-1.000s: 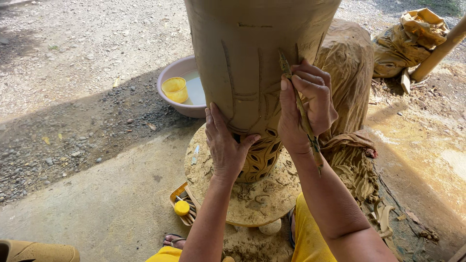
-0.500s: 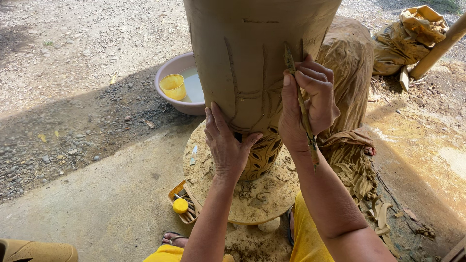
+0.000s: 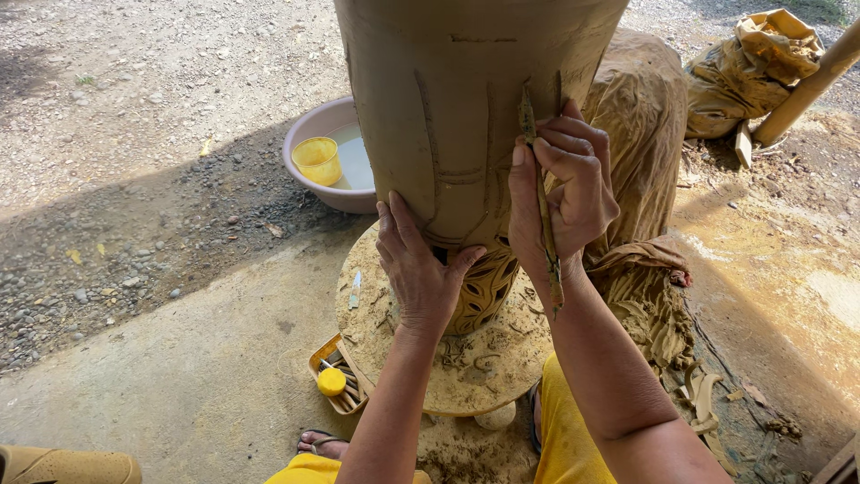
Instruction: The person sits on the ground and carves a decorative pattern into a large, upright clay pot using a small carving tool. They rotate the pot on a wooden stand to work on different sections of the design.
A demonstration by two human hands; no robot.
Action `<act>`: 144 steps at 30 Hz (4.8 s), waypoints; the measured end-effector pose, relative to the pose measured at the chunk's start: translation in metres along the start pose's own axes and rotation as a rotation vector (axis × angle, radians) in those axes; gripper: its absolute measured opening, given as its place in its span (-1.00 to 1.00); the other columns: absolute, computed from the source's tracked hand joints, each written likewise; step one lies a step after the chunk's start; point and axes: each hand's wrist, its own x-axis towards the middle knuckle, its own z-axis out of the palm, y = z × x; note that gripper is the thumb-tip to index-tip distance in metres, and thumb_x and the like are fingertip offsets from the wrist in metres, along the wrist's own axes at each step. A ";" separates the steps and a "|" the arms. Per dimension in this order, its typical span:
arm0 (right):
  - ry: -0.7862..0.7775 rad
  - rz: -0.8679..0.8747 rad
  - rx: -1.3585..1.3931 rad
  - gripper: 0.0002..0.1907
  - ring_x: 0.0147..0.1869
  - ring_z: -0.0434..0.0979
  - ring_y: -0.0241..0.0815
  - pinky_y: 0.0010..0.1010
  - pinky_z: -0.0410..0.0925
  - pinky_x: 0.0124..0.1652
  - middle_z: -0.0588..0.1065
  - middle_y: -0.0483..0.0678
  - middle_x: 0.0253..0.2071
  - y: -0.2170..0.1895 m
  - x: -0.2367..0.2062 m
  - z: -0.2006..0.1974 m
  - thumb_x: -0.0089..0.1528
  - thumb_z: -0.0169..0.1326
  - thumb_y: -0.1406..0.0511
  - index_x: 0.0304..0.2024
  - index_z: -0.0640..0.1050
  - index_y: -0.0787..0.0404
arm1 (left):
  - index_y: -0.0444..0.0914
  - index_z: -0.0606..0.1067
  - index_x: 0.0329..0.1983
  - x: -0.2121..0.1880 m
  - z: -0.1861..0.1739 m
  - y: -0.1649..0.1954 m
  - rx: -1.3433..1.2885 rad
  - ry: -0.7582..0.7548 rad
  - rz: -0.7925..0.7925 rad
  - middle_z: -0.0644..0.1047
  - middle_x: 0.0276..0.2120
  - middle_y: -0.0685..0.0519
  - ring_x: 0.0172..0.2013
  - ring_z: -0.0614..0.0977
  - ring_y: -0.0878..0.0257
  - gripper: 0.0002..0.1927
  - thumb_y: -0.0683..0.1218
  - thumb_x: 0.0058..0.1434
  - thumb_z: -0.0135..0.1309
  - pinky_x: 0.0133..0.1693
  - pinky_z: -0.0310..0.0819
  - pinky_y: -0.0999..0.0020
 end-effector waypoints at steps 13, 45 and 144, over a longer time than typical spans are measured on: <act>-0.151 -0.060 -0.023 -0.81 0.06 0.61 0.02 0.15 0.31 0.44 0.59 0.12 -0.26 0.006 -0.004 -0.011 0.32 0.19 0.52 -0.28 0.43 0.28 | -0.36 -0.15 0.58 -0.001 0.001 -0.001 0.012 -0.001 -0.002 0.08 0.43 -0.46 0.34 0.27 -0.34 0.38 0.60 -0.01 0.04 0.26 0.22 -0.31; -0.052 -0.053 0.322 -0.83 -0.14 0.63 -0.14 0.19 0.36 0.40 0.56 0.04 -0.36 0.026 -0.004 -0.021 0.28 0.16 0.47 -0.36 0.44 0.26 | -0.35 -0.16 0.59 -0.001 0.003 -0.007 0.017 0.007 0.013 0.08 0.43 -0.45 0.36 0.26 -0.35 0.37 0.61 0.01 0.00 0.28 0.24 -0.31; -0.423 1.275 0.474 -0.93 -0.31 0.63 -0.30 -0.51 0.52 -0.25 0.60 0.01 -0.37 0.027 -0.182 -0.203 0.21 0.20 0.48 -0.25 0.57 0.35 | -0.25 0.34 0.38 -0.155 -0.038 -0.107 0.132 -0.257 -1.045 0.52 0.17 -0.28 0.15 0.55 -0.18 -0.24 0.30 0.27 0.05 0.15 0.42 -0.01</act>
